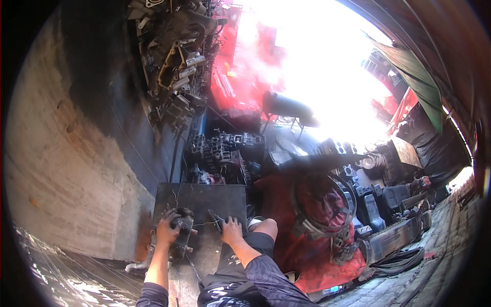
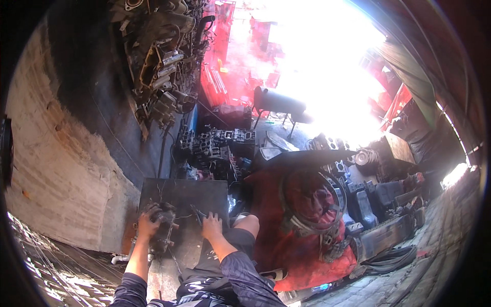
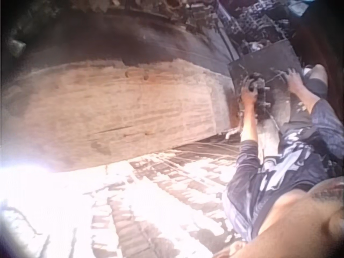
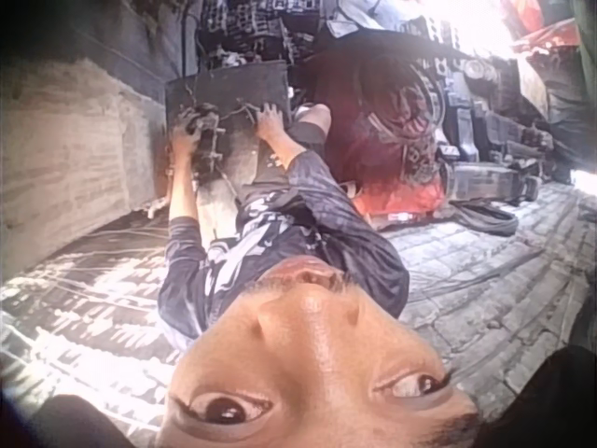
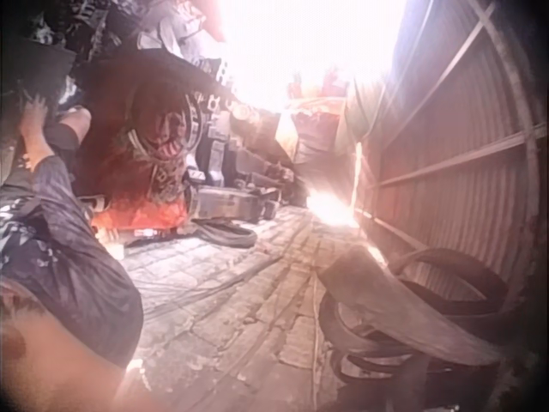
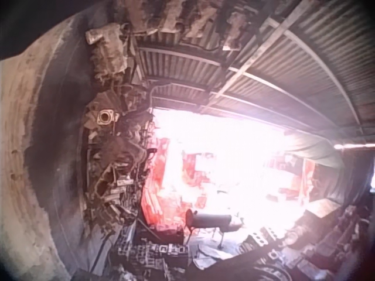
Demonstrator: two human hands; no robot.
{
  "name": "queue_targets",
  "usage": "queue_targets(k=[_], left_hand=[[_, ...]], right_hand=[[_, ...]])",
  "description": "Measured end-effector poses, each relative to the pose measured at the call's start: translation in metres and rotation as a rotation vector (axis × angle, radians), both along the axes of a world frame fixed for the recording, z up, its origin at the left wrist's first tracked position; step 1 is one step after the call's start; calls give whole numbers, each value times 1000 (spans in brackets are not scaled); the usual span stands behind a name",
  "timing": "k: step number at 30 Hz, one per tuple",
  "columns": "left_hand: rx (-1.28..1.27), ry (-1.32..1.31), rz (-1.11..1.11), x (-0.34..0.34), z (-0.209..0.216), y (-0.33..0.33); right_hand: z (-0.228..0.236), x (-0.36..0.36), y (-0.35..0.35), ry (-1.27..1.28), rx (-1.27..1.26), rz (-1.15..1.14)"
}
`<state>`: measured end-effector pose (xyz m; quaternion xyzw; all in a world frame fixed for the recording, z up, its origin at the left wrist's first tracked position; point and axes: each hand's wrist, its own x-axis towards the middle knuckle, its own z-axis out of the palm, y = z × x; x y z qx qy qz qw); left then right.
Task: Using pliers to disassemble or repair wires on a mechanical car part.
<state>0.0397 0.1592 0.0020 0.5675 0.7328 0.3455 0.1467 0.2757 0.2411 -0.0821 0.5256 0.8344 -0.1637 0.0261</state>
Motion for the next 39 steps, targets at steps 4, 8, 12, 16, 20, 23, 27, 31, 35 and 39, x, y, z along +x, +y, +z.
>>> queue_targets(k=[4, 8, 12, 16, 20, 23, 27, 31, 35, 39], left_hand=[[3, -1, 7, 4, 6, -2], [-16, -25, 25, 6, 3, -8], [-63, -38, 48, 3, -5, -20], [76, -298, 83, -20, -49, -13], [-10, -457, 358, -21, -49, -8], [52, -534, 289, -24, -24, -4], [201, -494, 287, -23, -35, -15], [163, -421, 229, -3, -9, -7], [182, -313, 227, 3, -3, -8], [171, -285, 250, -1, -15, -10]], right_hand=[[-8, 4, -1, 65, 21, -15], [-1, 4, -8, 58, -18, -2], [20, -1, -10, 25, -102, 52], [-15, 1, -1, 307, 175, -112], [38, 20, 4, 852, -796, -527], [19, 55, -10, 1293, -1620, -459], [79, 23, -44, 1062, -1553, -330], [73, 8, -58, 733, -766, 32], [76, -10, -67, 637, -247, 143], [83, -27, -74, 310, -10, 211]])
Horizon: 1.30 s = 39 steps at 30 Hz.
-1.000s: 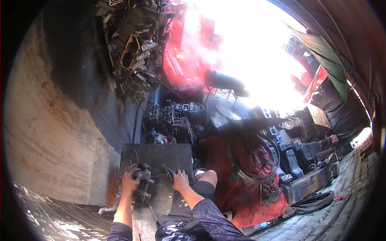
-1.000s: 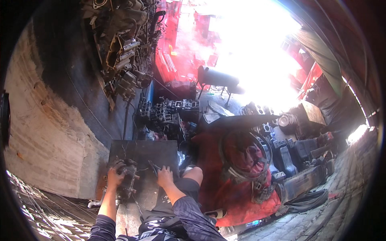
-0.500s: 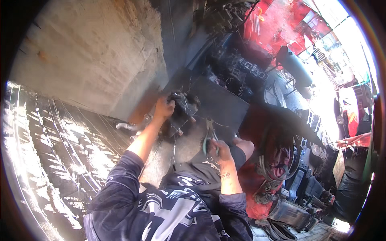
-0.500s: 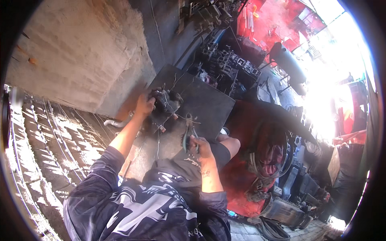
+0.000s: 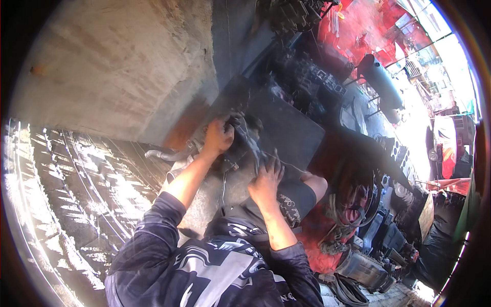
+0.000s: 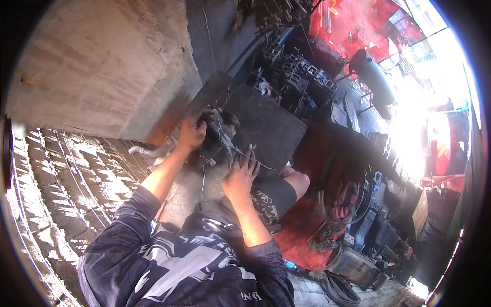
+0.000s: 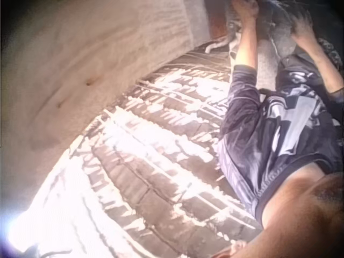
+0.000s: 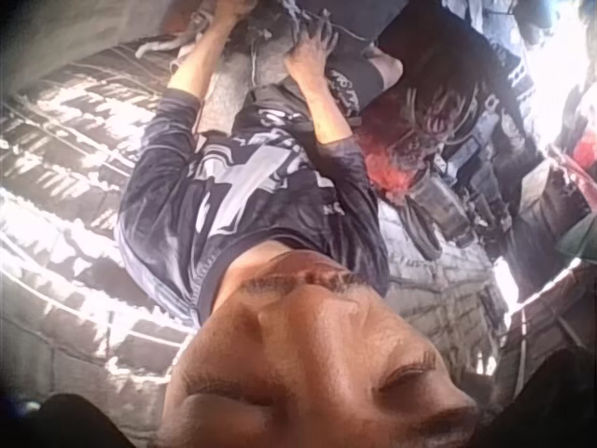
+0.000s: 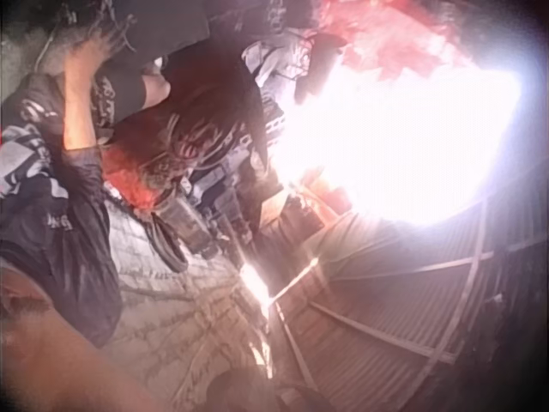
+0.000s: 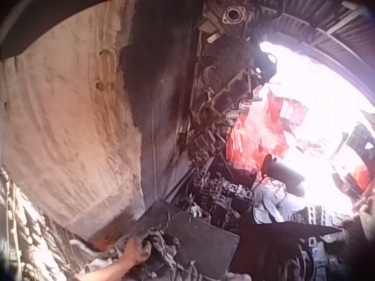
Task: Using pliers to disassemble or repair wires on a mechanical car part.
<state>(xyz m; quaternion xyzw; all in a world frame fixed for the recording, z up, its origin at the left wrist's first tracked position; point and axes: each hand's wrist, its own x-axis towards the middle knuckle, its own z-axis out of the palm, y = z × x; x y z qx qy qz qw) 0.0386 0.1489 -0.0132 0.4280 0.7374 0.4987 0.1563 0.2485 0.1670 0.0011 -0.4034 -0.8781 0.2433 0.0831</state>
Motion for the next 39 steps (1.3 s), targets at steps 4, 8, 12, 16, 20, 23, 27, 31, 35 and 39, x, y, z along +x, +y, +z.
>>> queue_targets(k=[4, 8, 12, 16, 20, 23, 27, 31, 35, 39], left_hand=[[28, -45, -23, 2, 4, 3], [3, -55, -9, 3, 5, 4], [-28, -33, -1, 2, -1, 2], [13, -71, -14, 6, 10, 6], [-45, -115, -60, 2, 12, 8], [-129, -67, -148, 0, 18, 10], [-135, -68, -175, -3, 11, 9], [-81, -150, -143, -3, 0, 9], [-103, -130, -163, -2, -2, 7], [-59, -93, -96, -1, 0, 9]], right_hand=[[11, -18, -5, -71, -5, -15], [10, -28, -17, -42, -31, -113], [11, -28, -20, -31, -92, -134], [16, -31, -20, -43, -85, -99], [17, -26, -30, -50, -135, -114], [12, -26, -36, 44, -179, -147], [14, -32, -42, 75, -260, -112], [28, -43, -44, 68, -313, -108], [30, -50, -45, 69, -314, -135], [31, -56, -47, 53, -324, -129]])
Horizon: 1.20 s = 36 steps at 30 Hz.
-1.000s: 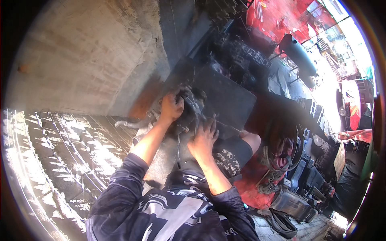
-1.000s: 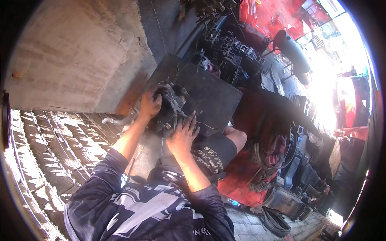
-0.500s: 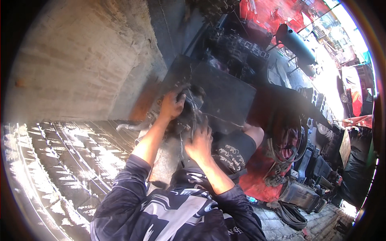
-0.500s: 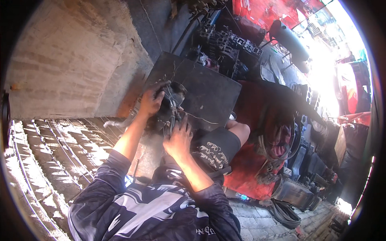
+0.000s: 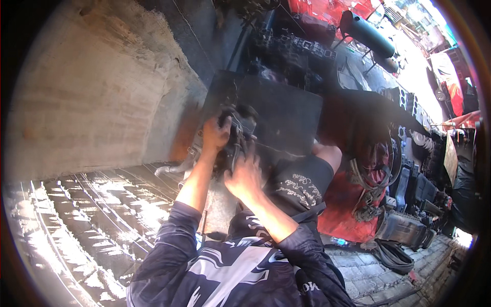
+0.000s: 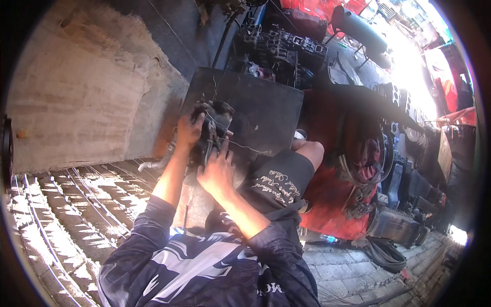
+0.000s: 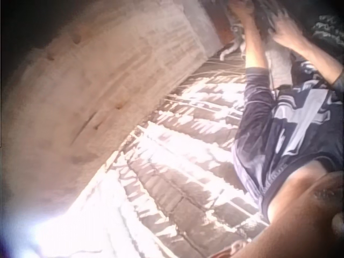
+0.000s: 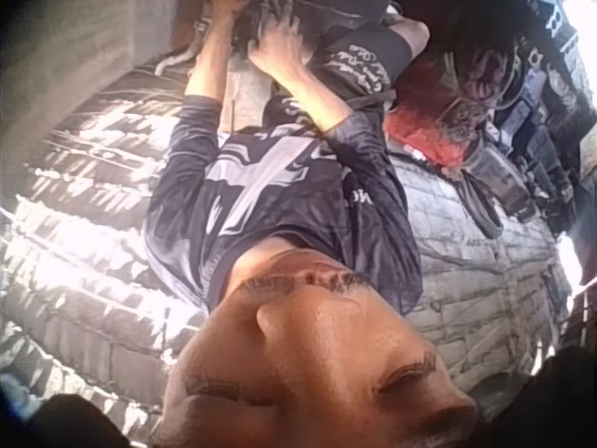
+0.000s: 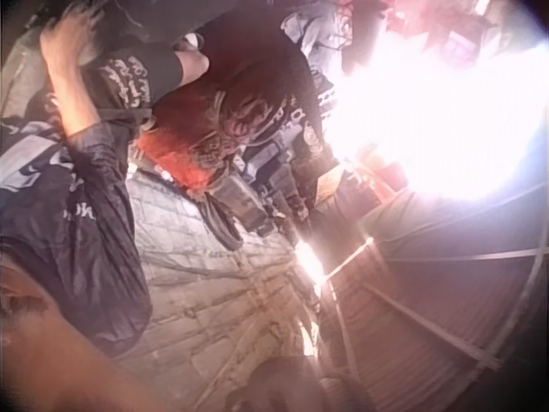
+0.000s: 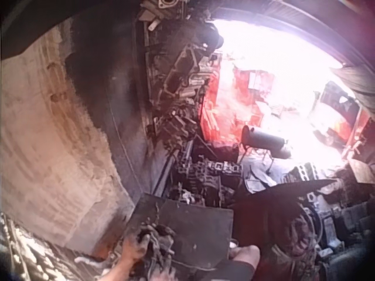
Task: Using pliers to disassemble or repair wires on a mechanical car part.
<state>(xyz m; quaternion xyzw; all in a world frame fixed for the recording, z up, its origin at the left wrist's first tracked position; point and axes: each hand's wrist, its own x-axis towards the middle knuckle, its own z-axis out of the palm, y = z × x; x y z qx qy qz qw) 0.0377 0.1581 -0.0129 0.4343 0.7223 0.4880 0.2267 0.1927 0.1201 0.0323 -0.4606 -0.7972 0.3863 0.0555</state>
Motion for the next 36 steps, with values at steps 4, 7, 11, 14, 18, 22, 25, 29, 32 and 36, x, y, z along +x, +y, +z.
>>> queue_targets(k=[4, 7, 11, 14, 18, 22, 25, 29, 32, 36], left_hand=[[15, -23, 23, 0, 7, 0], [42, 60, 48, 1, 6, 0], [-92, 94, 32, 3, 5, 3], [102, 374, -19, -5, -13, 0], [-18, 127, 34, 3, 2, 10], [10, 73, 20, 0, 7, 10], [5, 59, 45, -3, 9, 11], [17, 119, 39, -11, -3, 8], [17, 145, 35, -6, 0, 9], [11, 66, -1, -6, 0, 14]], right_hand=[[12, -6, -2, -71, -37, 0], [13, -9, -2, -185, -18, -10], [15, -8, 3, -252, -7, -26], [12, -13, -1, -271, -17, -32], [-3, -13, 4, -323, 67, -94], [-11, -15, 7, -322, 161, -68], [-18, -8, 13, -263, 148, -43], [-19, 1, 16, -89, 114, -73], [-20, 7, 22, -6, 29, -118], [-46, 24, 41, 339, -59, -81]])
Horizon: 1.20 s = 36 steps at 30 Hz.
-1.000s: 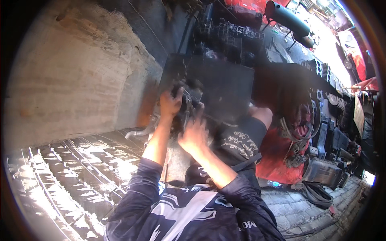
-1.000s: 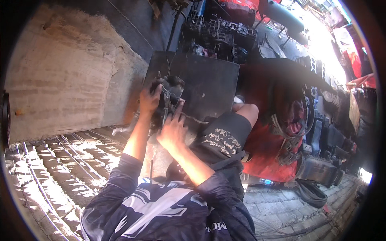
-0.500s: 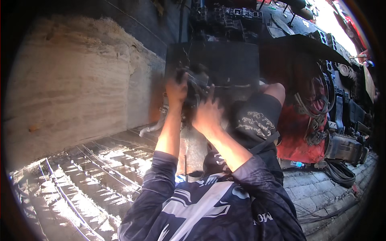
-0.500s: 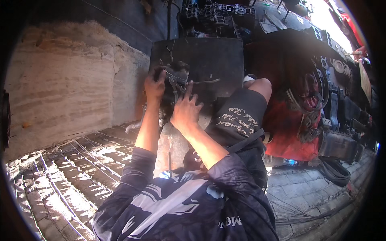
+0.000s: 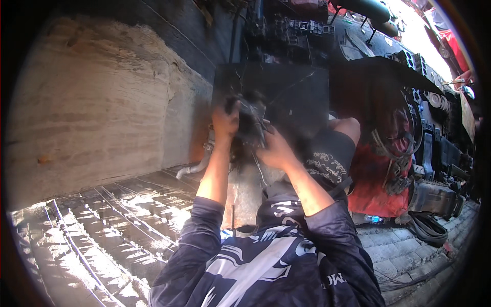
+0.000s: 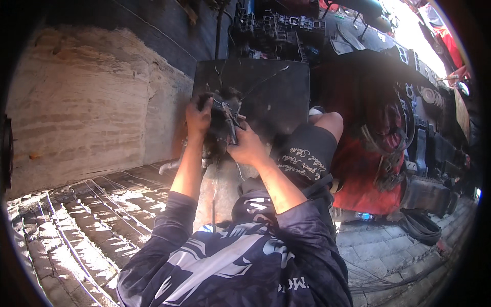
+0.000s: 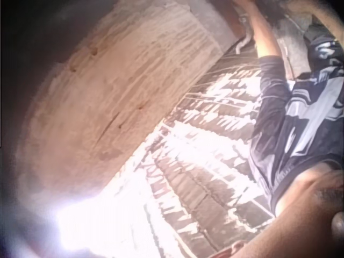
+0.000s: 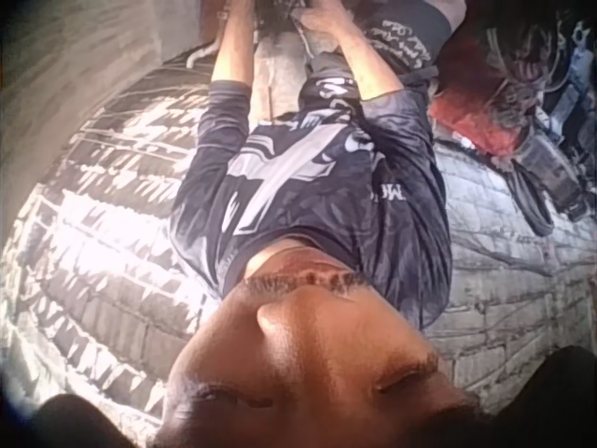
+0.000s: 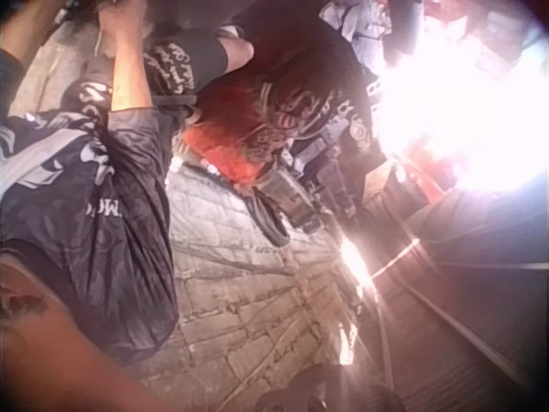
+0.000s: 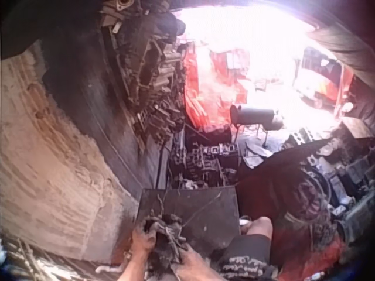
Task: Using pliers to disassemble or repair wires on a mechanical car part.
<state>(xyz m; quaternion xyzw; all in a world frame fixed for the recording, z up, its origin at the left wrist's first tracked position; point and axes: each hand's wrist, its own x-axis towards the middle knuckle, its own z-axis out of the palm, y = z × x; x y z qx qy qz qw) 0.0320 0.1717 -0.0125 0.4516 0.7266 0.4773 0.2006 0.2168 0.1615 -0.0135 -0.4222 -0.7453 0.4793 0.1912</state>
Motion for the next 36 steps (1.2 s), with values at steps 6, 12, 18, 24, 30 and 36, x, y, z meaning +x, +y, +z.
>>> queue_targets(k=[6, 12, 18, 24, 30, 36], left_hand=[[16, 38, 37, -4, -11, -5], [-46, 48, 39, 8, 4, -8], [-52, -56, 37, 5, 5, -7], [-58, 23, 49, 6, 2, -6], [-85, -17, 51, 11, 12, -8], [-55, 18, 36, 10, 9, -8]], right_hand=[[7, 21, 30, 337, -751, 82], [7, 35, 49, 251, -754, 245], [28, 28, 40, -160, -30, 267], [28, 25, 40, -178, -19, 209], [37, 18, 18, 286, -983, 8], [46, 6, 14, 341, -1042, -81]])
